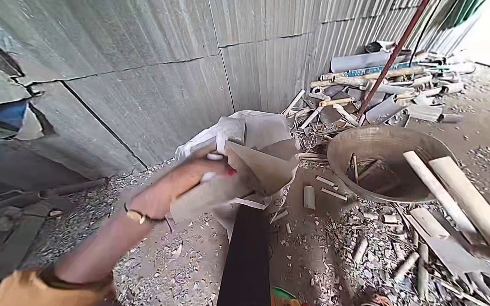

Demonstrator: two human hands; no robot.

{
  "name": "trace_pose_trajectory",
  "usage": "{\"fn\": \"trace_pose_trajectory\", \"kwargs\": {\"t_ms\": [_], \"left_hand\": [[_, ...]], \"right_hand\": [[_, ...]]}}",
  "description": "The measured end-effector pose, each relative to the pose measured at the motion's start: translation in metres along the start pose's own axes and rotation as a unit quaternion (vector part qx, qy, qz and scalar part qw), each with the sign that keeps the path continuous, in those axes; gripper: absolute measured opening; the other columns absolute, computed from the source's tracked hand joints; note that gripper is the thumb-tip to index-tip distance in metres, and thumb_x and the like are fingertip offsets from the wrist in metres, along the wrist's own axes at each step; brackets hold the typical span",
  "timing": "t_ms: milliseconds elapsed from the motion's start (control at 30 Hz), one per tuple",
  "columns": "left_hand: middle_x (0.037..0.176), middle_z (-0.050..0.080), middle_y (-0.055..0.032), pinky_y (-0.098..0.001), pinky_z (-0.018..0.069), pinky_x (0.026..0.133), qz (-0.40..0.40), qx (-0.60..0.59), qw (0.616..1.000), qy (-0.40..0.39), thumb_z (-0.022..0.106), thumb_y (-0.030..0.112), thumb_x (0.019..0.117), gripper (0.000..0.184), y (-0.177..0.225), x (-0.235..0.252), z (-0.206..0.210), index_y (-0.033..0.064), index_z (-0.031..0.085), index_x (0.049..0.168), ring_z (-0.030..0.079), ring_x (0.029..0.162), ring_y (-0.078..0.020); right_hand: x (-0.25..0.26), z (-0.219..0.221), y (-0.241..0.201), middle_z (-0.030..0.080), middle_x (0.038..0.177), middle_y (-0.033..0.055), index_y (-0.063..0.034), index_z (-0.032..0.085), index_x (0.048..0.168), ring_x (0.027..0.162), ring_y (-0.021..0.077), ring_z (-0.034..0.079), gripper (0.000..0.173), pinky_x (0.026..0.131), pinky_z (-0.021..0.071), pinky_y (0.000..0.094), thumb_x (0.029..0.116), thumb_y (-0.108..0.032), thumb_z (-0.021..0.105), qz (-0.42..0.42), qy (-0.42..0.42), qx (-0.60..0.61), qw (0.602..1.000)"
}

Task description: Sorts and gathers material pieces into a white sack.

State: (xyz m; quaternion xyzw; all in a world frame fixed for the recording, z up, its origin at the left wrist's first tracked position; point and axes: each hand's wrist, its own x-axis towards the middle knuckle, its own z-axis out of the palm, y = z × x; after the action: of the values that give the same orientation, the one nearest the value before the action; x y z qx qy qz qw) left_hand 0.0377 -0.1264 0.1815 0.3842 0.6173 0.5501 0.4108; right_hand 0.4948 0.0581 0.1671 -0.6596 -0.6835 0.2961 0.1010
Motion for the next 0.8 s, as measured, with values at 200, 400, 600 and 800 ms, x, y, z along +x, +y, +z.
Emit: {"fn": "trace_pose_trajectory", "kwargs": {"t_ms": [200, 400, 600, 800], "left_hand": [[0.138, 0.054, -0.0212, -0.053, 0.0508, 0.096, 0.072, 0.306, 0.947, 0.072, 0.088, 0.006, 0.0765, 0.07, -0.022, 0.113, -0.065, 0.0108, 0.056, 0.139, 0.057, 0.122, -0.0335], [0.14, 0.058, -0.0198, -0.0596, 0.0518, 0.097, 0.153, 0.404, 0.9, 0.051, 0.067, 0.029, 0.1008, 0.04, -0.06, 0.098, -0.066, 0.0072, 0.062, 0.133, 0.062, 0.121, -0.0381], [0.12, 0.073, -0.0118, -0.0637, 0.0479, 0.099, 0.162, 0.572, 0.775, -0.213, 0.075, 0.048, 0.0901, 0.051, -0.095, 0.009, -0.034, 0.0134, 0.072, 0.127, 0.067, 0.114, -0.0344], [0.078, 0.072, -0.0022, -0.0451, 0.0578, 0.083, 0.393, 0.635, 0.659, -0.088, 0.065, 0.018, 0.0934, 0.014, -0.122, 0.001, -0.038, 0.0159, 0.078, 0.087, 0.072, 0.078, -0.0229]], "right_hand": [[0.037, 0.035, -0.018, 0.062, 0.087, 0.0107, 0.0059, 0.061, 0.109, 0.075, 0.0142, 0.059, 0.037, 0.07, 0.0519, 0.037, 0.0769, 0.01, 0.079, -0.115, 0.012, 0.044, 0.992], [0.019, 0.06, -0.081, 0.064, 0.072, -0.0052, -0.0097, 0.063, 0.092, 0.062, 0.0004, 0.06, 0.031, 0.057, 0.0515, 0.0209, 0.0703, 0.006, 0.078, -0.197, -0.006, 0.083, 0.977], [0.018, 0.08, -0.201, 0.061, 0.063, 0.0052, -0.0069, 0.067, 0.081, 0.052, 0.0142, 0.055, 0.017, 0.048, 0.0447, 0.033, 0.0804, 0.003, 0.081, -0.308, -0.055, 0.043, 0.949], [0.036, 0.131, -0.329, 0.067, 0.086, 0.0133, -0.0043, 0.071, 0.096, 0.085, 0.033, 0.065, 0.016, 0.073, 0.0515, 0.0562, 0.0863, -0.015, 0.079, -0.507, -0.046, -0.166, 0.845]]}}
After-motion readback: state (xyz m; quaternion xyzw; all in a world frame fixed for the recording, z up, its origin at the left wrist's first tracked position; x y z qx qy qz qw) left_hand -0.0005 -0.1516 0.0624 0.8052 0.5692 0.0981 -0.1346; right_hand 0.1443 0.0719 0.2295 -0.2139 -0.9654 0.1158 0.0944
